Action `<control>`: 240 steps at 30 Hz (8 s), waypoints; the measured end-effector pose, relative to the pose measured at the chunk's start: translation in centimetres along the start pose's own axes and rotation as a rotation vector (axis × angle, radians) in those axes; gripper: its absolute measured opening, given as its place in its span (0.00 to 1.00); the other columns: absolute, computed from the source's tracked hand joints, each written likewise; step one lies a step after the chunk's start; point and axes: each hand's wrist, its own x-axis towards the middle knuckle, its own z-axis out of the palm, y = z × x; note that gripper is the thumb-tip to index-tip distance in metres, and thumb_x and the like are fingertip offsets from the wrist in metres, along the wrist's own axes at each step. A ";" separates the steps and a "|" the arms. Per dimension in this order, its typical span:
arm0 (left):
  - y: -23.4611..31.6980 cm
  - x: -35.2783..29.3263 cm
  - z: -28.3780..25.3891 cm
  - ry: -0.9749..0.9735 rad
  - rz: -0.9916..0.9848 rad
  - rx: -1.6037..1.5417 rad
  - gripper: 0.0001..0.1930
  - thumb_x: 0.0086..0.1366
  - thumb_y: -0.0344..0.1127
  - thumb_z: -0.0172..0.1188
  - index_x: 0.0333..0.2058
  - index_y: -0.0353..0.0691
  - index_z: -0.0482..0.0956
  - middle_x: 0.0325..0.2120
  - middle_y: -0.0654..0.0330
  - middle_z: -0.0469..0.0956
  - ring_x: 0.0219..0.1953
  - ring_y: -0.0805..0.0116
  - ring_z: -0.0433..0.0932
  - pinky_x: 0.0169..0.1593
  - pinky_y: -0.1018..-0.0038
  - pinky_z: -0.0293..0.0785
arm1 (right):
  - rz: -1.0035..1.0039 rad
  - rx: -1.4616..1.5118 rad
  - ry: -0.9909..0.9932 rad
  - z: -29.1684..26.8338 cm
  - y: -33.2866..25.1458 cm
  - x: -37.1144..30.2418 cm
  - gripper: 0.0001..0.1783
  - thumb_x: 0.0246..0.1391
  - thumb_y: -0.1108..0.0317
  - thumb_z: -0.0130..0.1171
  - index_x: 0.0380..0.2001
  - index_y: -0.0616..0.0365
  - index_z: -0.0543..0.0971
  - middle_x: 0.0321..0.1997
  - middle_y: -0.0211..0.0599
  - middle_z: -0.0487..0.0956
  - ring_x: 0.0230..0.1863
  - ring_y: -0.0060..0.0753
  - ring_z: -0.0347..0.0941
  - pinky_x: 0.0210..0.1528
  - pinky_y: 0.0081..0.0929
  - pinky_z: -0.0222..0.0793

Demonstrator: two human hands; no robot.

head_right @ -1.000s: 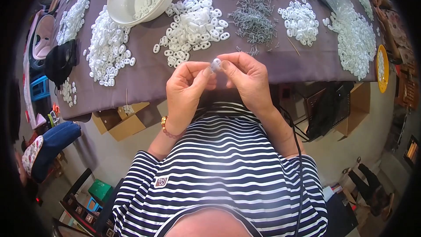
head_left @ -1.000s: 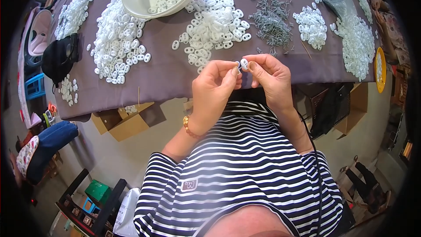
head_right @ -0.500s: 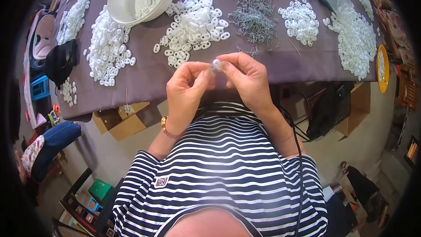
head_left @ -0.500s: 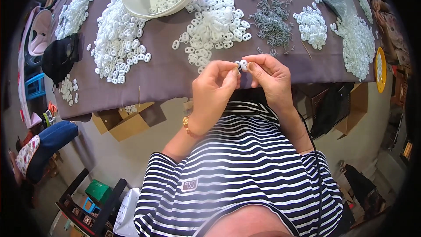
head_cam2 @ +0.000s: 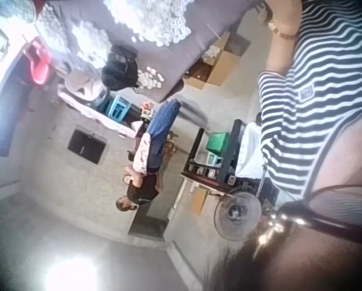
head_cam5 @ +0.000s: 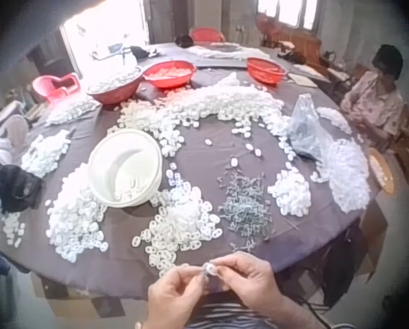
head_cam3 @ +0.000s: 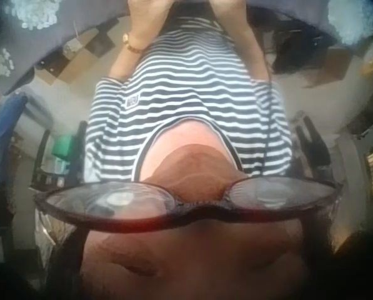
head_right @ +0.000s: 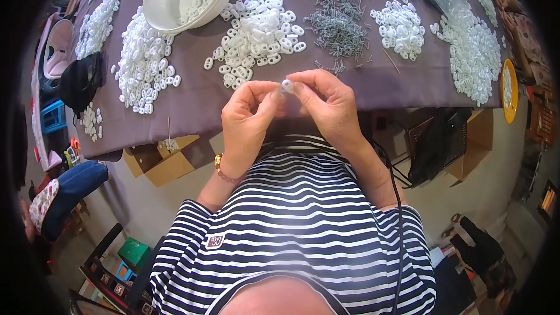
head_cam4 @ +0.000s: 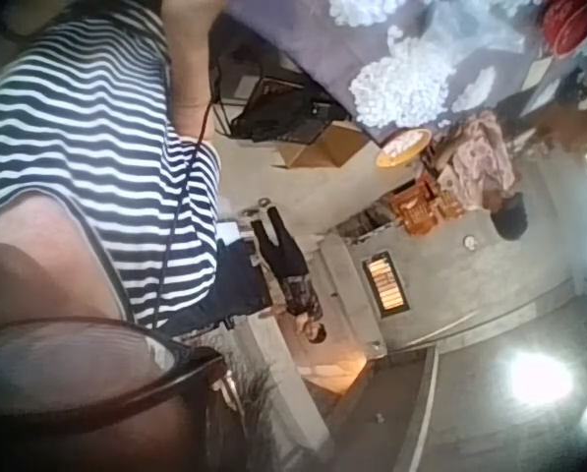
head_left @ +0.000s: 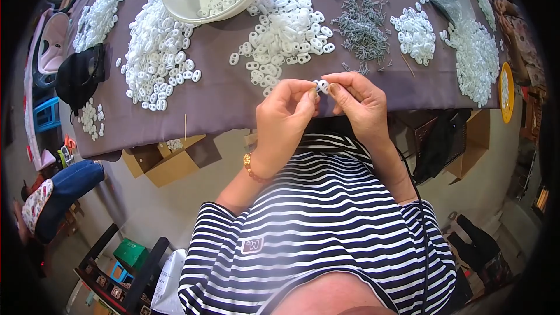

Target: The person assembles plastic fasteners by picking up white components and small grey pins from piles on the table and fitting them together by hand.

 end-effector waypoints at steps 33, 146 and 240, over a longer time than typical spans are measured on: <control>-0.6 0.3 0.3 -0.083 -0.081 -0.266 0.09 0.70 0.28 0.58 0.44 0.30 0.73 0.39 0.52 0.81 0.39 0.70 0.83 0.42 0.76 0.82 | -0.086 0.042 -0.057 -0.4 0.5 0.8 0.10 0.63 0.76 0.57 0.46 0.63 0.81 0.39 0.27 0.78 0.32 0.13 0.70 0.33 0.12 0.67; -2.6 1.0 -0.7 -0.133 0.481 -0.119 0.13 0.66 0.31 0.64 0.46 0.34 0.77 0.38 0.59 0.81 0.37 0.77 0.77 0.42 0.80 0.75 | -0.815 -0.609 0.067 0.1 -1.3 0.5 0.17 0.48 0.71 0.68 0.43 0.61 0.82 0.33 0.31 0.80 0.33 0.30 0.73 0.45 0.29 0.60; -1.1 1.5 -0.7 -0.146 0.205 -0.378 0.10 0.71 0.27 0.55 0.48 0.30 0.74 0.39 0.55 0.80 0.41 0.70 0.81 0.43 0.77 0.80 | -0.732 -0.844 0.121 0.7 -1.8 0.2 0.24 0.51 0.72 0.66 0.53 0.65 0.78 0.34 0.31 0.79 0.35 0.29 0.74 0.50 0.35 0.62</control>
